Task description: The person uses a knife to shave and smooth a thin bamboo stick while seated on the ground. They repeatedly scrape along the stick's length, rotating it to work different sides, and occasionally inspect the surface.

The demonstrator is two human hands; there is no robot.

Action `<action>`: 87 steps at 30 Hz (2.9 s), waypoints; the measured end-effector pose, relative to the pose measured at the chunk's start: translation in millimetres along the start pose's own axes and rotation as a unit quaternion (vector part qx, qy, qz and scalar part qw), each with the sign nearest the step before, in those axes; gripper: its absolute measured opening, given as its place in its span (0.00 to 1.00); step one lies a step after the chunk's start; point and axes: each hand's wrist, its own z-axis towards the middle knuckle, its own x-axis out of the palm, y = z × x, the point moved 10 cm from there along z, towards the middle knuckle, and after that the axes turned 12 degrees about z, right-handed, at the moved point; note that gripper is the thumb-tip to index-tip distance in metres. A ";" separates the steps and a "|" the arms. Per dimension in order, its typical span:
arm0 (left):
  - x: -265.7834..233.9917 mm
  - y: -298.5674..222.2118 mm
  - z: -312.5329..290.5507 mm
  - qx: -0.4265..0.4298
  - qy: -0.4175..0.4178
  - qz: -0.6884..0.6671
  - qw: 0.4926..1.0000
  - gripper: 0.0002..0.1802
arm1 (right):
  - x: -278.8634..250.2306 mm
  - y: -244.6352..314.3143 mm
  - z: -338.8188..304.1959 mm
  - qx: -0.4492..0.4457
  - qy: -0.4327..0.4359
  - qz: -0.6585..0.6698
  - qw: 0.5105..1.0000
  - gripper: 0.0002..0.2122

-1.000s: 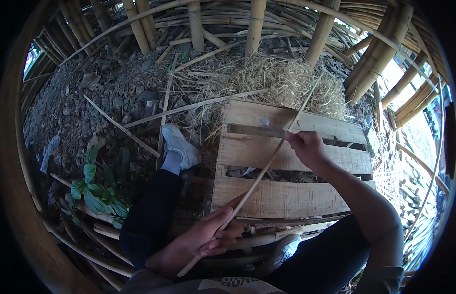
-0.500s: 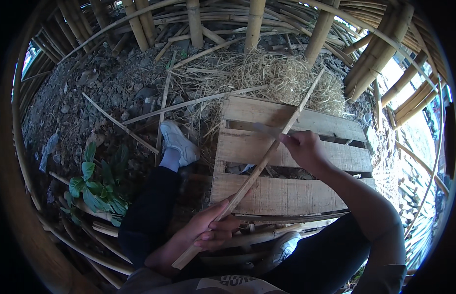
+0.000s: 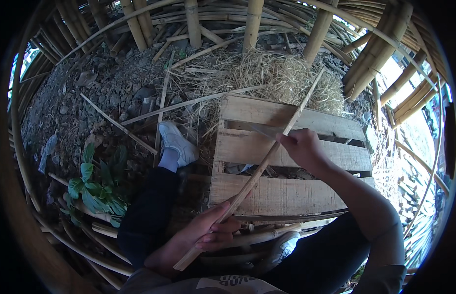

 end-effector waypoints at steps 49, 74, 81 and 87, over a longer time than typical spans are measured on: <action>2.1 -5.4 0.4 0.014 0.003 -0.041 0.999 0.29 | 53.6 48.9 -68.0 -0.083 0.139 0.094 0.982 0.16; 2.1 -1.9 3.6 0.016 0.043 -0.089 0.995 0.30 | 49.6 67.0 -75.7 -0.135 0.091 0.087 0.983 0.16; 1.9 -3.6 -0.7 0.010 0.028 -0.098 0.995 0.30 | 41.1 39.7 -40.2 -0.079 0.091 0.064 0.991 0.15; -0.4 -1.0 3.8 0.002 0.012 -0.086 0.996 0.29 | 52.8 47.0 -60.9 -0.059 0.150 0.087 0.983 0.14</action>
